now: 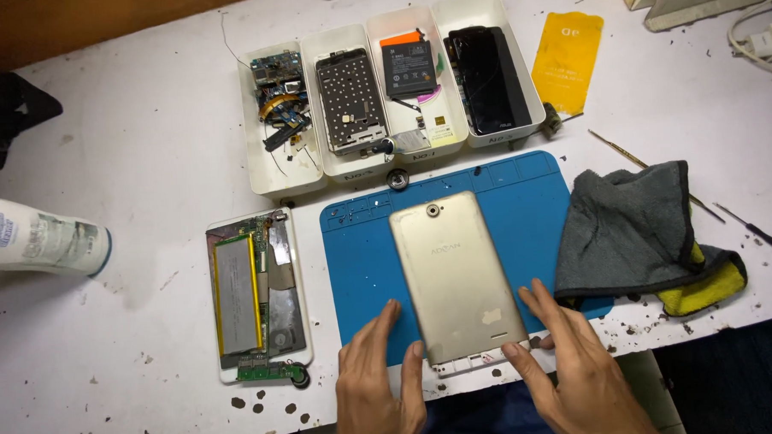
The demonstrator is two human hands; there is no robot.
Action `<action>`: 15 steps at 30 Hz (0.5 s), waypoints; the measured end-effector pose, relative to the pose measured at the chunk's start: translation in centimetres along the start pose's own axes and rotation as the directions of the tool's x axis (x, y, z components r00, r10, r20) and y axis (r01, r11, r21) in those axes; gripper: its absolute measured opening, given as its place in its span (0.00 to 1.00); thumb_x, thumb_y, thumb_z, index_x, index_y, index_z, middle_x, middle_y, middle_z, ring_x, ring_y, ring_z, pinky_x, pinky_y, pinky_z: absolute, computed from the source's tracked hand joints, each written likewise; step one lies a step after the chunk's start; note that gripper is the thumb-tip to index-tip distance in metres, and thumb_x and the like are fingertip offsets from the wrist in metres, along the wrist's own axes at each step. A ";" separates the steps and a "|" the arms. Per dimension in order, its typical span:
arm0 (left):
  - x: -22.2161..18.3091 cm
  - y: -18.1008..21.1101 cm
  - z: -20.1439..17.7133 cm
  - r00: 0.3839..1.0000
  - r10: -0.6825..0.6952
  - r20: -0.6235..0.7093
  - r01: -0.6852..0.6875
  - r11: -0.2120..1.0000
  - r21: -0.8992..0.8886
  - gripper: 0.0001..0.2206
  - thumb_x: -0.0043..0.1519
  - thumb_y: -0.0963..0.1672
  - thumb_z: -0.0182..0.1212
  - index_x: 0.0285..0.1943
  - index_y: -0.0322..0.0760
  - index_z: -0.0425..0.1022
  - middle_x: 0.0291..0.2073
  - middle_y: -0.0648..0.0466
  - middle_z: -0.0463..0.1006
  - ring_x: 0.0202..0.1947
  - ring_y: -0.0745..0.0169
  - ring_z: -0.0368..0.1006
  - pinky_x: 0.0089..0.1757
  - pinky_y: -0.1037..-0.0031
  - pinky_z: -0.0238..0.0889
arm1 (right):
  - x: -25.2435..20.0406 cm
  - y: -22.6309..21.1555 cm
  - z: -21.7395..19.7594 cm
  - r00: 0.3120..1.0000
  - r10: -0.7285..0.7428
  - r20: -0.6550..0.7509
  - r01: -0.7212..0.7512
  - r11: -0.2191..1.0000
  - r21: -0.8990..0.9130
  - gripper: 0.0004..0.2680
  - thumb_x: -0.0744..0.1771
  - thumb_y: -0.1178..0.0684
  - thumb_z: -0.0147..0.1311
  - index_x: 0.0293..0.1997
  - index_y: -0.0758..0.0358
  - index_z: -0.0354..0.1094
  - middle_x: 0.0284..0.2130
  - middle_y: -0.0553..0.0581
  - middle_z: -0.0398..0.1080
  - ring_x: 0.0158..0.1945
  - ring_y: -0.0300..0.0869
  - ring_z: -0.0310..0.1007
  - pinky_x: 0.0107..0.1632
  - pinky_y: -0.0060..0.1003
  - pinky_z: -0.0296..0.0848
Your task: Cleaning the back cover of a tablet using a spray cleaner and a cloth.
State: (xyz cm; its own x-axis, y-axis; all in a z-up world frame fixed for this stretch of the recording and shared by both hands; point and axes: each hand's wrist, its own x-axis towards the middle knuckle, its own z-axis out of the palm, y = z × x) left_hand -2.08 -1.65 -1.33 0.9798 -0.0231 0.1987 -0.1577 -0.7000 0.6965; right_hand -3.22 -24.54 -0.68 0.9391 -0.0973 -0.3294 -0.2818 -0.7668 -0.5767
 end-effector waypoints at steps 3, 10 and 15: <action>0.7 0.6 0.3 0.981 0.011 0.192 -0.019 0.999 0.040 0.29 0.67 0.48 0.52 0.75 0.26 0.57 0.63 0.39 0.72 0.67 0.42 0.60 0.56 0.49 0.60 | -0.6 0.7 1.9 0.952 -0.266 -0.153 0.262 0.964 -0.048 0.34 0.65 0.41 0.52 0.79 0.62 0.37 0.68 0.54 0.64 0.69 0.47 0.60 0.60 0.45 0.69; 0.9 1.8 -0.6 0.973 -0.092 0.210 0.137 0.968 -0.212 0.29 0.66 0.51 0.51 0.76 0.35 0.55 0.72 0.45 0.64 0.71 0.48 0.58 0.62 0.54 0.56 | -0.4 -1.4 -0.2 0.986 0.065 0.154 -0.109 0.948 0.298 0.40 0.64 0.40 0.54 0.81 0.43 0.22 0.75 0.41 0.50 0.76 0.37 0.51 0.70 0.48 0.59; 2.6 3.4 -2.1 0.935 -0.314 0.164 0.350 0.754 -0.555 0.28 0.56 0.43 0.67 0.68 0.43 0.69 0.66 0.54 0.73 0.52 0.55 0.81 0.44 0.73 0.87 | 0.5 -2.0 -1.0 0.995 0.098 0.033 -0.086 0.609 0.788 0.42 0.61 0.59 0.57 0.82 0.47 0.29 0.60 0.60 0.67 0.57 0.52 0.77 0.59 0.47 0.77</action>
State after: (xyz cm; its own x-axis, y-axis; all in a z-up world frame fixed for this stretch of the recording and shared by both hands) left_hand -0.34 -2.58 3.05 0.9860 0.0811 -0.1455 0.1558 -0.1399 0.9778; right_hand -1.95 -23.73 1.02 0.8999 -0.1515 -0.4089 -0.4076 0.0414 -0.9122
